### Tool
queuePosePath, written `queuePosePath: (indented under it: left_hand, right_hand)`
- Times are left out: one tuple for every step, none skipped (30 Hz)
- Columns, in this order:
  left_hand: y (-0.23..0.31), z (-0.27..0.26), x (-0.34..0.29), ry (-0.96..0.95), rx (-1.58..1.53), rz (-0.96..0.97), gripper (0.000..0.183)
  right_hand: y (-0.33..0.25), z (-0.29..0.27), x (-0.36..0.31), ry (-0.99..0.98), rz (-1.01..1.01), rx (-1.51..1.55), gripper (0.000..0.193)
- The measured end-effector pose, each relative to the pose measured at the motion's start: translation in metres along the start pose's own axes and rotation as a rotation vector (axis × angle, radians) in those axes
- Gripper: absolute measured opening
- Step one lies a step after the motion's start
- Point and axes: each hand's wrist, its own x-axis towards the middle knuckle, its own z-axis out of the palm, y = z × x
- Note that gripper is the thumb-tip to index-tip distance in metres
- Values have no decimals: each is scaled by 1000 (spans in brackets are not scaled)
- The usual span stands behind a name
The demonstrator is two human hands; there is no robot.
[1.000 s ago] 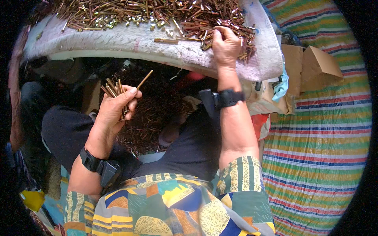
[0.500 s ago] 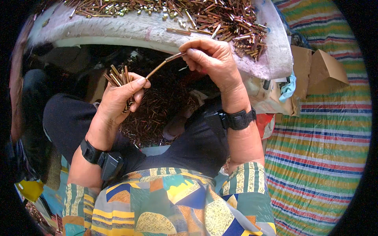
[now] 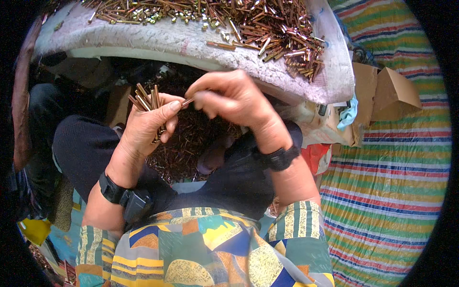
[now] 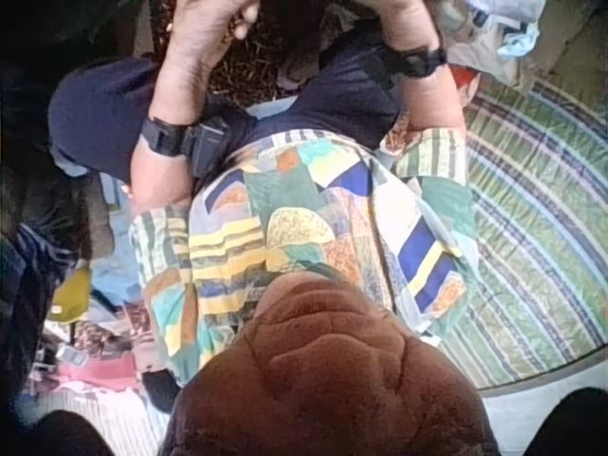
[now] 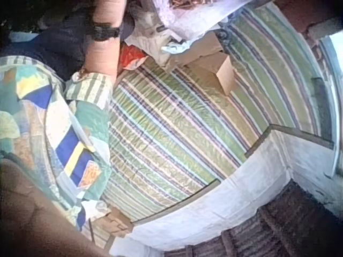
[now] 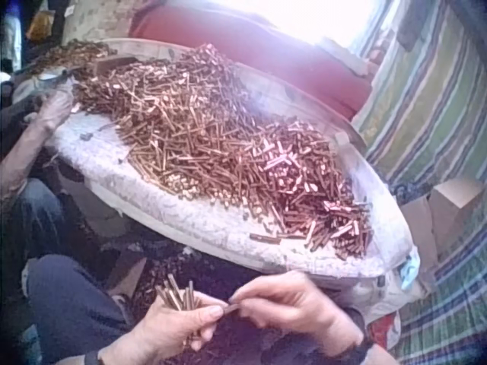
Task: The person gathers a handful of metal tubes from a pile and then proceeds to insert a small metal piece into the end of each tube one by one.
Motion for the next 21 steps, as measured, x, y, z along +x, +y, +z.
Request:
queuePosePath:
  left_hand:
    - [-1, -4, -1, -11, 6, -9, 13]
    - [-1, -7, -1, -22, 12, -19, 13]
    - [0, -7, -2, -17, 11, -15, 13]
    - [3, -5, -2, -18, -8, -4, 14]
    - [4, -6, -2, -17, -25, 6, 14]
    - [5, -8, -2, -14, -27, 9, 14]
    - [6, -8, -2, -8, -28, 11, 14]
    - [6, -11, -2, 8, -30, 14, 14]
    - [6, -11, -1, 8, -32, 17, 14]
    - [7, -11, 0, 16, -34, 8, 14]
    - [7, -10, 1, 24, -35, 0, 14]
    - [8, -9, 3, 22, -37, 2, 14]
    - [7, -9, 4, 29, -53, -1, 14]
    - [7, -9, 4, 34, -68, -4, 14]
    - [8, -9, 5, 35, -70, -3, 14]
    - [8, -9, 6, 31, -81, -4, 14]
    - [8, -10, 6, 26, -92, -5, 14]
    - [7, -11, 5, 29, -92, -6, 14]
    - [7, -12, 5, 34, -87, -4, 15]
    - [7, -12, 5, 39, -81, -2, 15]
    - [7, -12, 5, 36, -81, 0, 15]
  right_hand:
    - [1, 6, 4, -41, -20, -18, 11]
    - [1, 6, 7, -77, -31, -83, 11]
    - [0, 4, 10, -83, -33, -83, 11]
    - [-7, -1, 15, 29, -58, 0, 11]
    - [-8, -6, 18, 141, -83, 86, 12]
    - [-8, -24, 27, 234, -102, -36, 12]
    - [3, -45, 37, 378, -192, -347, 12]
    - [10, -58, 48, 422, -210, -395, 12]
    - [15, -67, 58, 482, -172, -504, 13]
    - [19, -73, 67, 460, -158, -633, 13]
    - [22, -78, 75, 438, -144, -763, 13]
    - [26, -81, 81, 420, -116, -843, 15]
    - [27, -79, 86, 409, -44, -954, 20]
    - [35, -79, 91, 425, -59, -1073, 19]
    - [41, -80, 95, 442, -75, -1192, 18]
    - [40, -76, 97, 437, -76, -1189, 18]
    - [37, -72, 98, 429, -58, -1262, 16]
    - [35, -68, 99, 422, -40, -1335, 14]
    - [35, -67, 100, 423, -40, -1337, 14]
    - [35, -67, 102, 409, -20, -1360, 13]
    - [35, -66, 102, 395, 1, -1382, 12]
